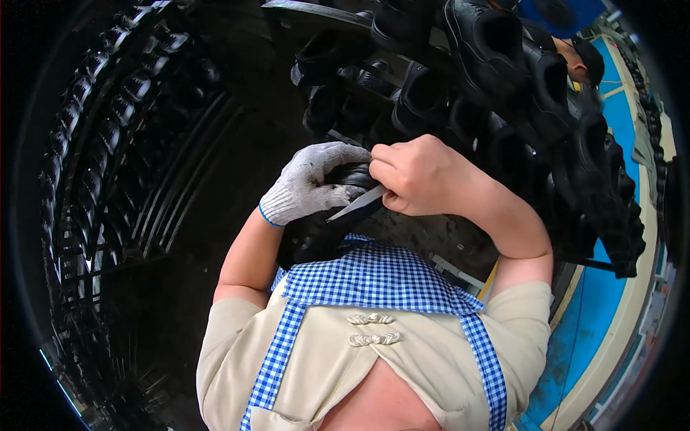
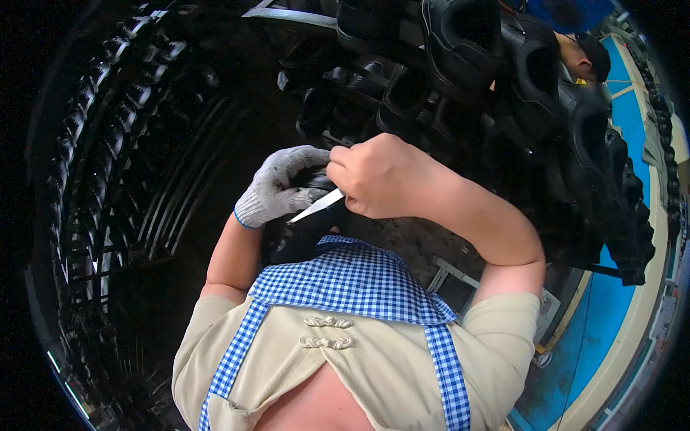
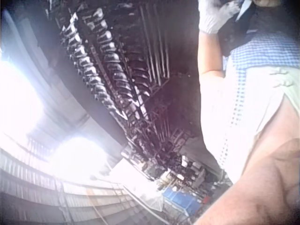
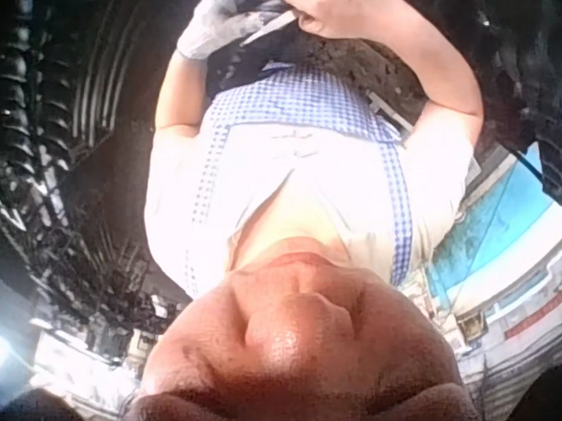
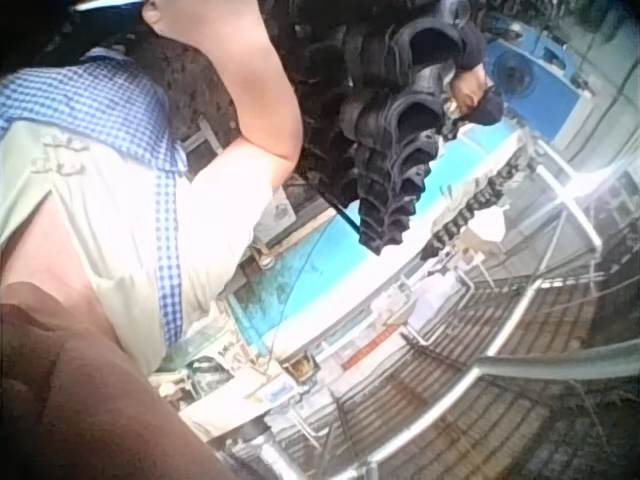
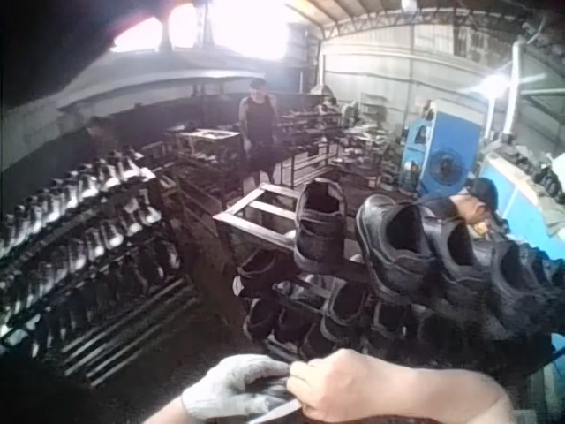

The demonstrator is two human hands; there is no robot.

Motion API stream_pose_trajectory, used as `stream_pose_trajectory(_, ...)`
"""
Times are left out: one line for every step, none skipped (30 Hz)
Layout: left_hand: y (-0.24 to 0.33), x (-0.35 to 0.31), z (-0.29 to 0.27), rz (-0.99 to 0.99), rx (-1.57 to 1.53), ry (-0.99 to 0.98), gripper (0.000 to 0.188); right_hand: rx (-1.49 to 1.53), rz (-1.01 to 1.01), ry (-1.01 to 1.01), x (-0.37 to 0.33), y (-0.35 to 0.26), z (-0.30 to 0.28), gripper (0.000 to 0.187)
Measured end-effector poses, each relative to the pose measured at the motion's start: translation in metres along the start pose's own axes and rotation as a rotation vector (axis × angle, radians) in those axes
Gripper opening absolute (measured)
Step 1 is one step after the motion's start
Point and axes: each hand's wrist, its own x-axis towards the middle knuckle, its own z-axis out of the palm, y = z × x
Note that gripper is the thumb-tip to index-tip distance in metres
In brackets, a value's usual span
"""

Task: The person uses a small knife to trim excess material from the edges of black shoes hanging on a rack. They handle the shoes one at a time, scraping the tool along the seams and soles to remove loose bits.

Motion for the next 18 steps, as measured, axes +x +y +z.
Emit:
stream_pose_trajectory(-0.001, 0.000, 0.001, -0.016, -0.072, -0.002, 0.054, 0.082, 0.027, 0.019, -0.001, 0.003, 0.003, 0.011)
stream_pose_trajectory(-0.002, 0.000, 0.001, -0.033, -0.143, -0.003, 0.055, 0.164, 0.053, 0.038, -0.003, 0.008, 0.006, 0.011)
stream_pose_trajectory(-0.003, -0.001, 0.000, -0.040, -0.187, -0.014, 0.056, 0.330, 0.082, 0.089, -0.005, 0.015, 0.012, 0.012)
stream_pose_trajectory(-0.004, -0.002, -0.002, -0.047, -0.230, -0.025, 0.056, 0.506, 0.103, 0.165, -0.006, 0.019, 0.015, 0.010)
stream_pose_trajectory(-0.004, -0.003, -0.003, -0.054, -0.273, -0.035, 0.057, 0.659, 0.137, 0.179, -0.009, 0.024, 0.021, 0.009)
stream_pose_trajectory(-0.004, -0.004, -0.003, -0.086, -0.286, -0.023, 0.062, 0.811, 0.172, 0.194, -0.012, 0.031, 0.028, 0.008)
stream_pose_trajectory(-0.004, -0.004, -0.004, -0.116, -0.298, -0.010, 0.067, 0.927, 0.162, 0.232, -0.016, 0.038, 0.036, 0.007)
stream_pose_trajectory(-0.003, -0.005, -0.005, -0.146, -0.310, 0.002, 0.072, 1.017, 0.163, 0.325, -0.021, 0.040, 0.046, 0.007)
stream_pose_trajectory(-0.002, -0.006, -0.008, -0.153, -0.327, 0.049, 0.070, 1.049, 0.195, 0.368, -0.023, 0.037, 0.055, 0.008)
stream_pose_trajectory(0.001, -0.008, -0.013, -0.157, -0.340, 0.103, 0.069, 1.080, 0.219, 0.409, -0.025, 0.032, 0.063, 0.009)
stream_pose_trajectory(0.003, -0.012, -0.019, -0.181, -0.386, 0.179, 0.063, 1.031, 0.308, 0.393, -0.027, 0.025, 0.068, 0.015)
stream_pose_trajectory(-0.004, -0.014, -0.028, -0.115, -0.317, 0.272, 0.059, 1.013, 0.449, 0.345, -0.029, 0.021, 0.077, 0.019)
stream_pose_trajectory(-0.013, -0.015, -0.039, -0.054, -0.304, 0.386, 0.059, 0.924, 0.513, 0.330, -0.029, 0.018, 0.091, 0.021)
stream_pose_trajectory(-0.020, -0.014, -0.049, 0.008, -0.290, 0.500, 0.058, 0.833, 0.576, 0.317, -0.030, 0.013, 0.105, 0.025)
stream_pose_trajectory(-0.022, -0.014, -0.056, 0.093, -0.408, 0.607, 0.056, 0.872, 0.601, 0.263, -0.030, 0.006, 0.114, 0.046)
stream_pose_trajectory(-0.025, -0.012, -0.062, 0.185, -0.523, 0.708, 0.054, 0.873, 0.580, 0.196, -0.034, 0.000, 0.124, 0.072)
stream_pose_trajectory(-0.043, -0.020, -0.073, 0.102, -0.712, 0.804, 0.052, 0.829, 0.532, 0.213, -0.034, -0.009, 0.132, 0.082)
stream_pose_trajectory(-0.047, -0.019, -0.077, 0.073, -0.834, 0.874, 0.052, 0.812, 0.500, 0.269, -0.035, -0.017, 0.138, 0.090)
